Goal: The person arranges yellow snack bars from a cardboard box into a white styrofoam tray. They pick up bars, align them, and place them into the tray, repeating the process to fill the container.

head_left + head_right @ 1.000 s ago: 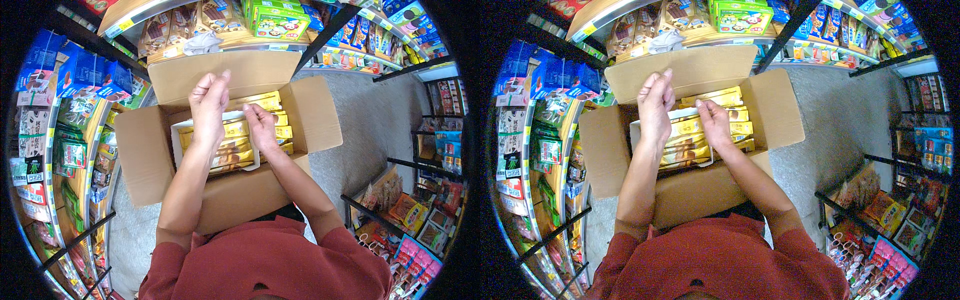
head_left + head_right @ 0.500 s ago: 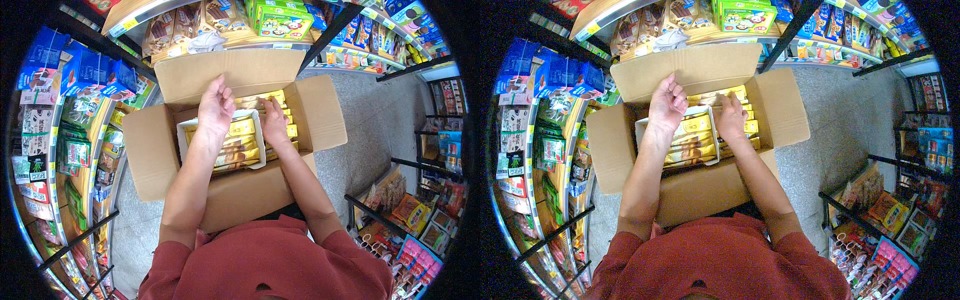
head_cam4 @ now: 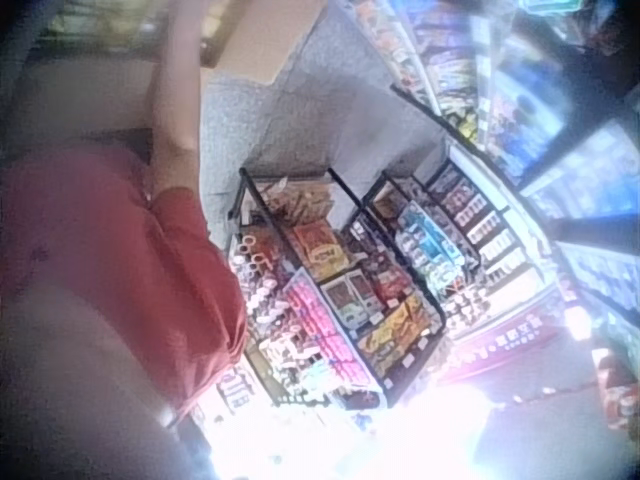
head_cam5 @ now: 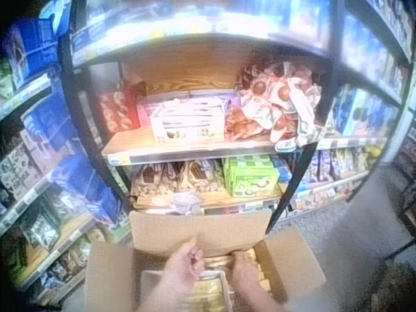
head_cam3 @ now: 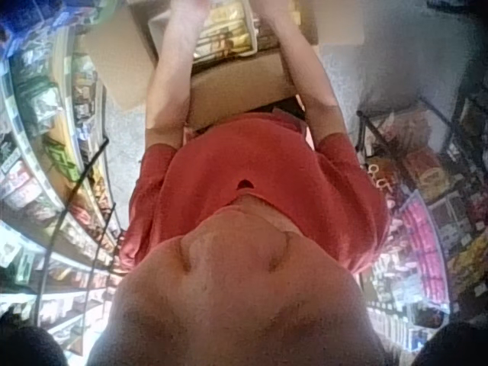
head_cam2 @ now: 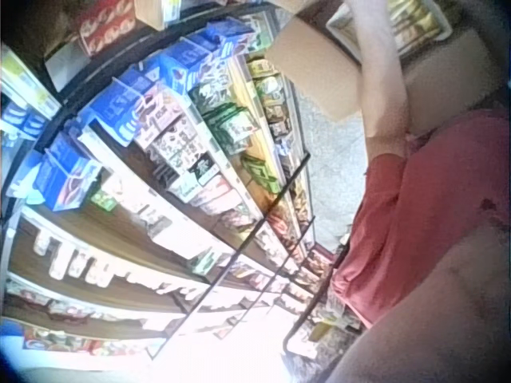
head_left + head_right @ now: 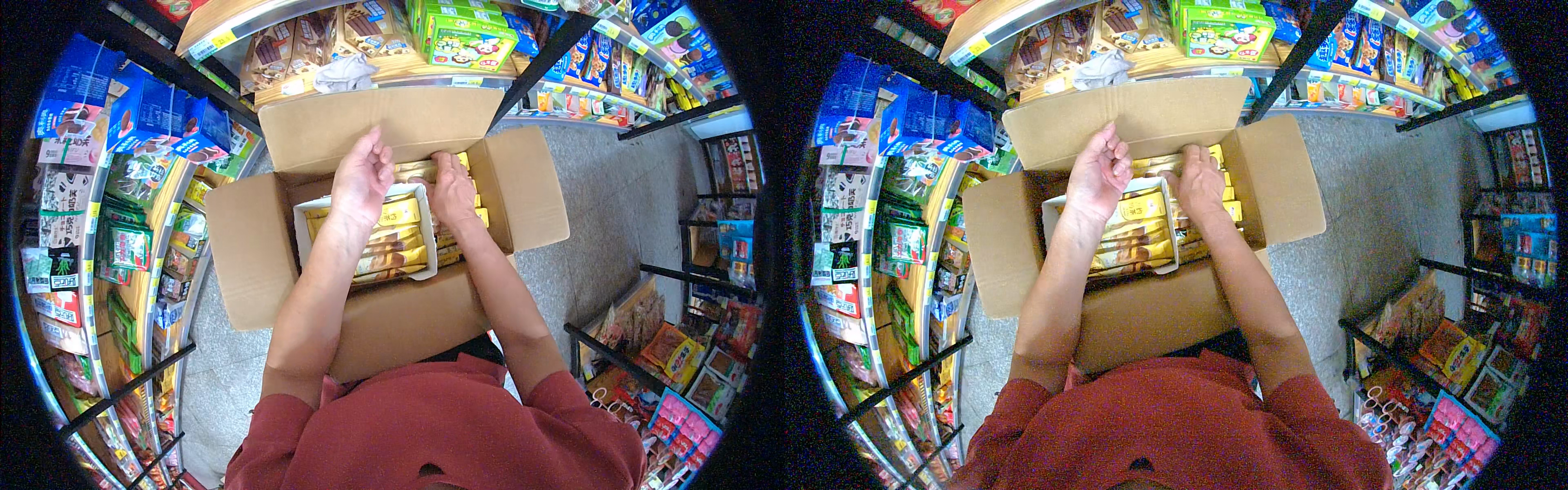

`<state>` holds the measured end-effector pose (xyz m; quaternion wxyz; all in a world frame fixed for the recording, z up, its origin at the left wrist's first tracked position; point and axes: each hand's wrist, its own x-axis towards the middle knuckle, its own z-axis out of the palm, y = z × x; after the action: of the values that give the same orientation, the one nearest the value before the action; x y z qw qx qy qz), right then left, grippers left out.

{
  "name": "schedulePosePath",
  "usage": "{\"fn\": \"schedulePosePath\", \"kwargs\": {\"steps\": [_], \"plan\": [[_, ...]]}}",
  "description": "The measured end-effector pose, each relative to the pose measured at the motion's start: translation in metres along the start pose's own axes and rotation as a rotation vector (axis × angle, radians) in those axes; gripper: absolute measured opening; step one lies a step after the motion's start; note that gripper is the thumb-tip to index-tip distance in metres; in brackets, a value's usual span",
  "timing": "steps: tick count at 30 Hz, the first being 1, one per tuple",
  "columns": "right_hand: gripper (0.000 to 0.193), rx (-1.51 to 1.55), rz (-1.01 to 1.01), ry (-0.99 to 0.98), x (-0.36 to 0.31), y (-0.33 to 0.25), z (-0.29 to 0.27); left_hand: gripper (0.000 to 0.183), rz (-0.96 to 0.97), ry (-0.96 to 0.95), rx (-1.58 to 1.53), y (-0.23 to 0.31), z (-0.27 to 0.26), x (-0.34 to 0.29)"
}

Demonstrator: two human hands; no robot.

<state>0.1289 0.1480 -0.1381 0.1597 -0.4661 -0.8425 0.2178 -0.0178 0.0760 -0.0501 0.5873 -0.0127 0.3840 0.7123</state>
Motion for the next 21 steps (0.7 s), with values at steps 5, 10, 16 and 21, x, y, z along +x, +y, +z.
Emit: {"fn": "schedulePosePath", "kwargs": {"steps": [5, 10, 16, 21], "plan": [[0.048, -0.029, -0.083, 0.039, -0.001, 0.008, 0.005, 0.025, 0.011, 0.002, 0.105, -0.004, 0.005, 0.001], [0.048, -0.082, -0.075, -0.058, -0.007, 0.005, -0.007, 0.022, 0.003, -0.006, 0.115, -0.004, 0.006, 0.001], [0.05, -0.204, -0.026, -0.154, -0.016, -0.005, -0.021, 0.022, 0.011, -0.019, 0.126, -0.004, 0.005, -0.002], [0.055, -0.271, -0.071, -0.361, -0.013, -0.004, -0.038, 0.023, 0.003, -0.062, 0.137, -0.003, 0.006, -0.004]]}}
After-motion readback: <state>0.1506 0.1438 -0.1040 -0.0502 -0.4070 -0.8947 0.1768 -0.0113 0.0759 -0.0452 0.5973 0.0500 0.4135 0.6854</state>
